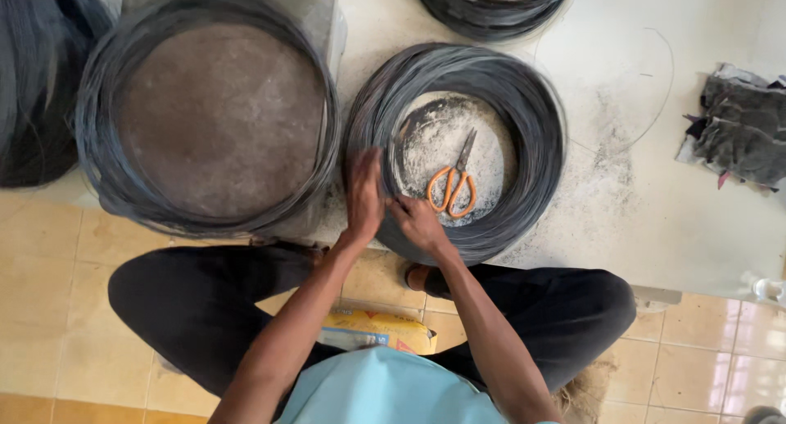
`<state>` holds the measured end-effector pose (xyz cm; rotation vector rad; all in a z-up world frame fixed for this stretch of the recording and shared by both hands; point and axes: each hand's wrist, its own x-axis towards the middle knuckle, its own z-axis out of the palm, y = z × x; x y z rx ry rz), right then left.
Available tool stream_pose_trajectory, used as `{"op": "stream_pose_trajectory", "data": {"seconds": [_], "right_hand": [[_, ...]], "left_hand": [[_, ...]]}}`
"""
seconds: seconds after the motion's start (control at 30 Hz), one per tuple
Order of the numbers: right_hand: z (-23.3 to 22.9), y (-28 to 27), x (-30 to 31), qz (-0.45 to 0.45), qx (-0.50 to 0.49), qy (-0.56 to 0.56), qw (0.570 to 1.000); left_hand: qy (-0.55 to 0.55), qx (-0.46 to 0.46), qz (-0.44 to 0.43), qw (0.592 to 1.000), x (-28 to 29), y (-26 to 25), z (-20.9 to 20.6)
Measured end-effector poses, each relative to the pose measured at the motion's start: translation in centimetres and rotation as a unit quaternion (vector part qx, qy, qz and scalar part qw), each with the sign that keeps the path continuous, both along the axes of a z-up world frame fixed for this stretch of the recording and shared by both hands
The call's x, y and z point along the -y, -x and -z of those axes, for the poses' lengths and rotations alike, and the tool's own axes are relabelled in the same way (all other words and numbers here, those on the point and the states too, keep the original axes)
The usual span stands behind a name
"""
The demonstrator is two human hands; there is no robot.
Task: The person coils a long black wire into a circular bundle on a white table. They repeatedly wrap the wire around the existing coil, using both hands to guide and tighten it. A pair of orange-handled scissors rests on the table nearby.
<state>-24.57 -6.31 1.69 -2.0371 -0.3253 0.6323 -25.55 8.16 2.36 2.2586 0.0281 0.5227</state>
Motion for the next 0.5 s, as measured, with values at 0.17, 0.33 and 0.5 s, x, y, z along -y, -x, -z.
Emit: {"op": "stream_pose_trajectory", "data": {"seconds": [0.17, 0.33, 0.5], "right_hand": [[-3.1, 1.4, -1.3, 0.012, 0.042, 0.027, 0.999], [-6.3, 2.0, -1.6, 0.034, 0.059, 0.071, 0.995], [-4.3, 3.9, -0.8, 0.027, 0.090, 0.153, 0.984]], "left_hand": [[-0.262, -0.077, 0.049, 0.961, 0.1, 1.6, 2.0], [-0.355, -0.136, 0.016, 0.925, 1.2, 1.8, 2.1], [0.069, -0.060, 0.034, 0.995, 0.8, 3.2, 1.7]]}}
